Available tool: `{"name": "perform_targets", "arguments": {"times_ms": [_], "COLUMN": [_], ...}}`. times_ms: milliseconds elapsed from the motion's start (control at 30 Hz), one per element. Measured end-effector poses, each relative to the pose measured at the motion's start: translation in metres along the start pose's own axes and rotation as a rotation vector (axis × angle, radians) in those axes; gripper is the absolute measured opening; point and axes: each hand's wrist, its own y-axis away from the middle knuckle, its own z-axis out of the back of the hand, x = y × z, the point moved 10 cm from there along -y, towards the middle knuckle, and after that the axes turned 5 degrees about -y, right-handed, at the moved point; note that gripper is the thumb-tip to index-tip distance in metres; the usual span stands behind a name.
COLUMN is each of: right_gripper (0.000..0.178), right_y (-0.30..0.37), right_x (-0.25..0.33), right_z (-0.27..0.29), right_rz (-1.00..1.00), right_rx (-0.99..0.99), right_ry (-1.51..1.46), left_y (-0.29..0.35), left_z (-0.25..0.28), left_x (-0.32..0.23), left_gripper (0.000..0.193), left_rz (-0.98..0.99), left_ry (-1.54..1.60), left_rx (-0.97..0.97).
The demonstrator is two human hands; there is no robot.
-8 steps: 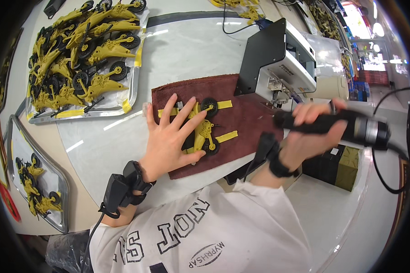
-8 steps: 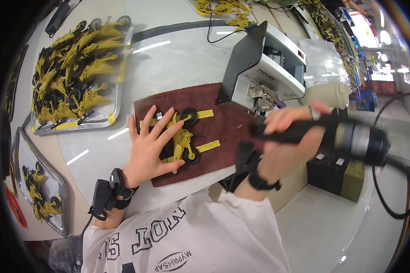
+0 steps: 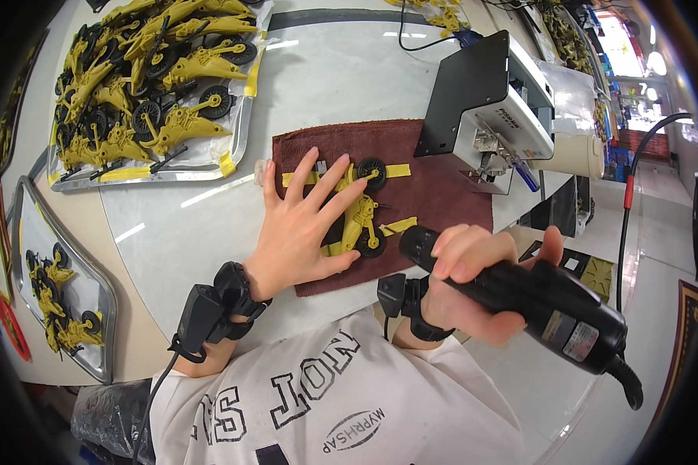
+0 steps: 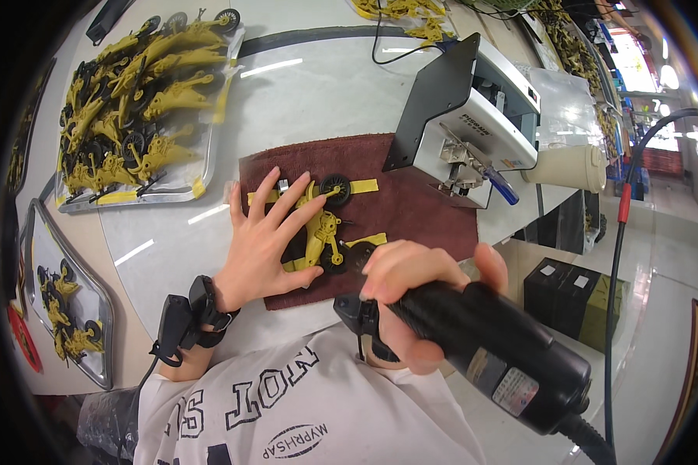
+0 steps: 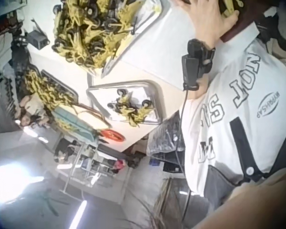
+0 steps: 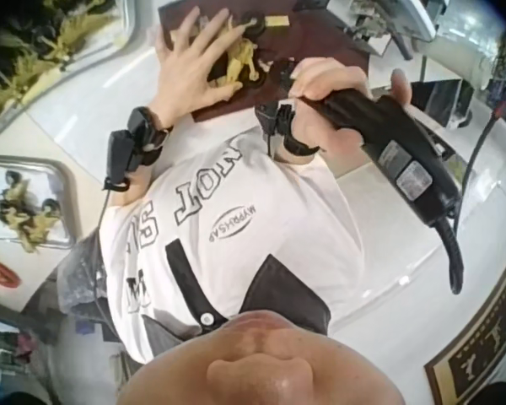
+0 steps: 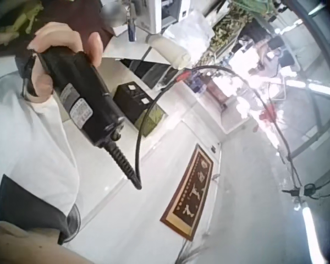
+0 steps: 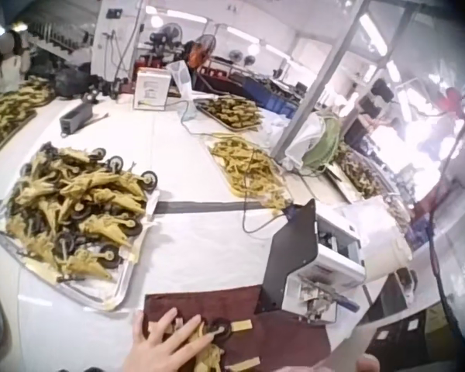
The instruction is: Use an electric screwdriver to fasten screws onto plastic toy motorcycle models.
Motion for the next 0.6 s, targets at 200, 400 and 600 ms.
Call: {"name": "perform_targets", "arguments": {"times_ms": [200, 400, 600], "right_gripper": [0.076, 0.072, 0.072], "right_y": [-0.006, 0.0, -0.002], "right_x": [-0.023, -0.046, -0.042], "right_z": [0.002, 0.001, 0.005], "right_rz": [-0.085, -0.172, -0.117], "right_rx": [0.044, 0.018, -0.02], "right_ry": [-0.173, -0.115, -0.014], "left_y": [0.003, 0.002, 0.001], "left_z": [-0.002, -0.005, -0.007], "left_x": [0.004, 0.005, 0.008], "left_gripper": [0.082, 0.083, 0.084], "left_rz": [0.012, 0.003, 0.019], "left_ry": [0.003, 0.023, 0.04], "left_rx": [0.006, 0.02, 0.036]}}
